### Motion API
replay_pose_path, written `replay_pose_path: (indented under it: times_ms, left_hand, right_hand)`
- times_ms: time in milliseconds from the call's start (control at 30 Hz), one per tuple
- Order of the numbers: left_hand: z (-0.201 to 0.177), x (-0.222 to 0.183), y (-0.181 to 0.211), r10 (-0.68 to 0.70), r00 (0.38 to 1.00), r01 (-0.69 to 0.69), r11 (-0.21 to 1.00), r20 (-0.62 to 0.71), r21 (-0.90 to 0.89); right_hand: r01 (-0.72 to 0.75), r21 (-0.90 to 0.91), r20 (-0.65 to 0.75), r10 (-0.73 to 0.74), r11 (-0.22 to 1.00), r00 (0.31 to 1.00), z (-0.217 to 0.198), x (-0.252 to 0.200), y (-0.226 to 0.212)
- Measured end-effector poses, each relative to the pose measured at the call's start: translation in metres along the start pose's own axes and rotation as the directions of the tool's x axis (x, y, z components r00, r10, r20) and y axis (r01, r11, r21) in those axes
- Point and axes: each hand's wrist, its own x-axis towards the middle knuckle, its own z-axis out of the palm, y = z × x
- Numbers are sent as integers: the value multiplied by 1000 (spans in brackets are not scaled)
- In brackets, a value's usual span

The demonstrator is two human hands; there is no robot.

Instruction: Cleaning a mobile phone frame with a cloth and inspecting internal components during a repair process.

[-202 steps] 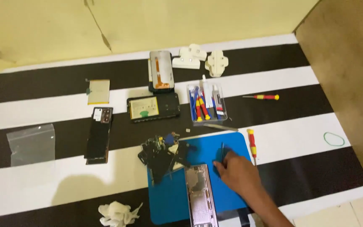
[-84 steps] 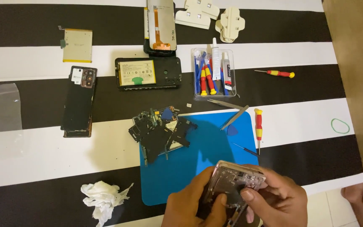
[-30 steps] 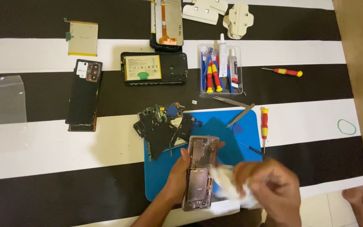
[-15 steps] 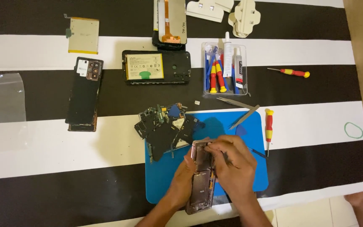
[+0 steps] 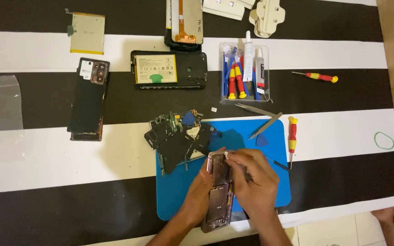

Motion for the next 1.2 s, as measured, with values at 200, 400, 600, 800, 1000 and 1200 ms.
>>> replay_pose_path:
  times_ms: [200,400,600,800,1000,1200]
  left_hand:
    - [0,-1,-2,14,1000,-14,998,-9,53]
    - [-2,-2,-8,111,992,-112,994,60,4]
    - [-3,-1,-12,170,982,-177,981,84,81]
    - [-2,-1,-8,86,996,-84,913,14,399]
    - [-9,2,-16,86,996,-86,994,9,60]
    - [-11,1,-18,162,985,-167,982,64,84]
  right_hand:
    - [118,-122,42,-113,986,993,0,-7,3]
    - [194,-148,67,-186,970,980,2,-16,11]
    - [74,-189,73,-62,979,995,6,-20,8]
    - [-103,-115,156,121,988,980,2,-9,14]
    - [-420,114,107,409,901,906,-8,2,10]
    - [64,-72,-35,-67,995,997,10,-13,8]
